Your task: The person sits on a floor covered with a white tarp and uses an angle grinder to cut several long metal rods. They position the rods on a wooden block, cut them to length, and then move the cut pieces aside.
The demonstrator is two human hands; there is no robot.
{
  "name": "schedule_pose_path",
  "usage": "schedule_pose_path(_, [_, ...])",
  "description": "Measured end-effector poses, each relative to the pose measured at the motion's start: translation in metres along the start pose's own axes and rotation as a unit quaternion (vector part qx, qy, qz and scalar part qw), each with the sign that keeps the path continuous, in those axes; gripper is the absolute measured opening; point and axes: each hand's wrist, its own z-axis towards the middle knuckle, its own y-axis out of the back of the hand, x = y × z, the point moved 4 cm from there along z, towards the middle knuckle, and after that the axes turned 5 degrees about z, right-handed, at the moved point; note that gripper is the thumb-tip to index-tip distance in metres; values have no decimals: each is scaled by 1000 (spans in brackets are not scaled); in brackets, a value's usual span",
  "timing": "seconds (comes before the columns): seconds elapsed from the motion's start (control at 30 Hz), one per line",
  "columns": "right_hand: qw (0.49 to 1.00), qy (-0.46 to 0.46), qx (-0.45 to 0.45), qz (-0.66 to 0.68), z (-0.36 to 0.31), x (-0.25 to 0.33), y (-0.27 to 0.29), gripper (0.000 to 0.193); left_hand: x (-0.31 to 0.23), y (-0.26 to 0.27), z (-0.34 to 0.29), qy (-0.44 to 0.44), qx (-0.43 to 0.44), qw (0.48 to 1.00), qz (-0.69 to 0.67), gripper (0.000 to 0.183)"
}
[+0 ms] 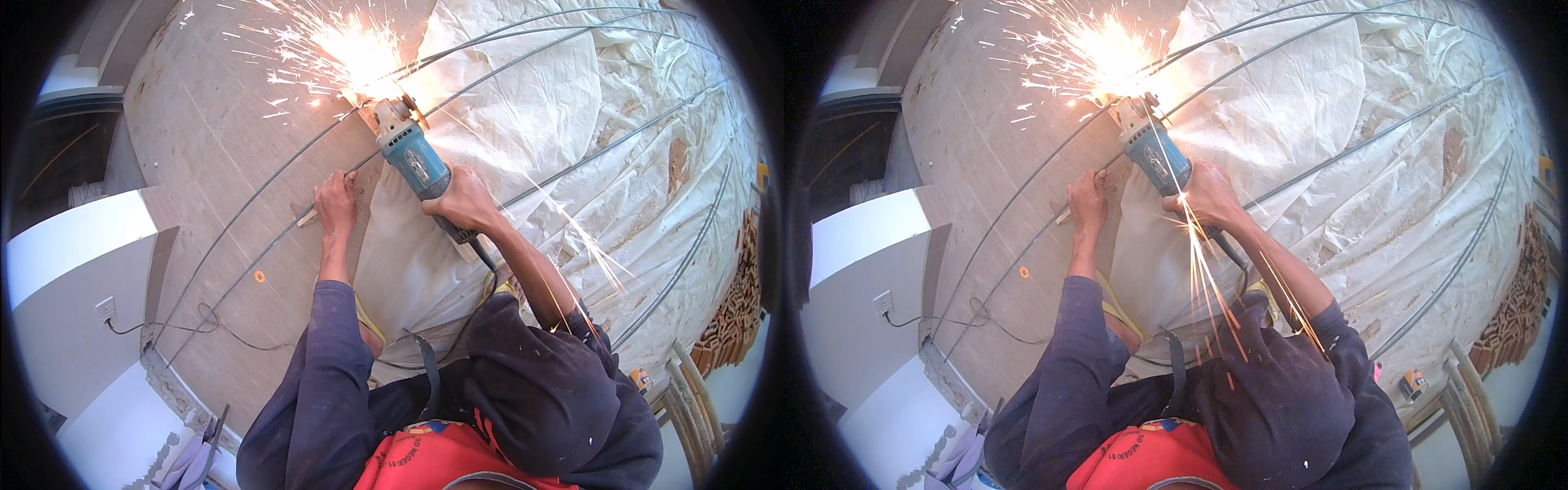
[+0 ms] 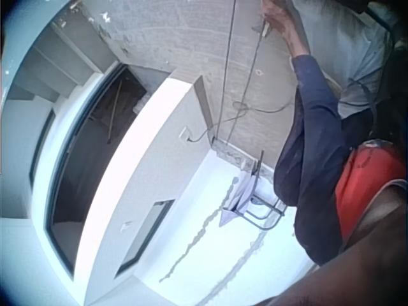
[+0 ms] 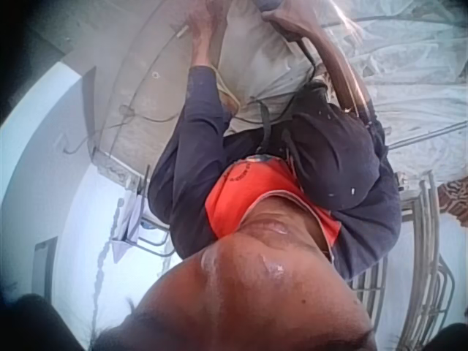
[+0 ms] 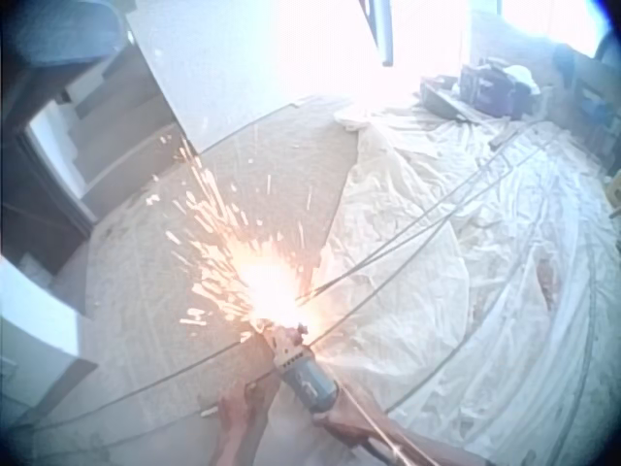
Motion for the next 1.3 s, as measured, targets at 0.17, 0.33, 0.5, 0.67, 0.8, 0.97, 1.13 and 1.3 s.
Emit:
schedule_pose_path(0.17, [1000,3,-10,-15,2,0,0,57,1,-3,2,2,12,1000,-6,34])
schedule_pose_path(0.33, [1000,4,-4,7,-1,-3,-1,57,2,-3,0,9,18,1000,-23,33])
schedule_pose_path(0.5, [1000,-8,-20,-23,5,-16,-4,55,1,-3,2,-1,15,1000,-17,31])
schedule_pose_path(0.67, [999,7,-24,26,-1,-8,0,57,0,-2,3,5,32,999,1,31])
schedule_pose_path(0.8, [1000,2,-29,8,-5,-19,1,56,-1,-3,4,12,54,998,-17,31])
schedule_pose_path(0.97, [998,24,-27,47,-23,-20,6,56,-7,7,0,1,-20,1000,-6,31])
schedule_pose_path(1.13, [995,42,-58,71,-38,-29,24,60,-55,21,-10,8,-145,984,-104,43])
schedule_pose_path(1.3, [980,5,-51,192,-54,-20,49,46,-143,7,-49,99,241,747,-612,48])
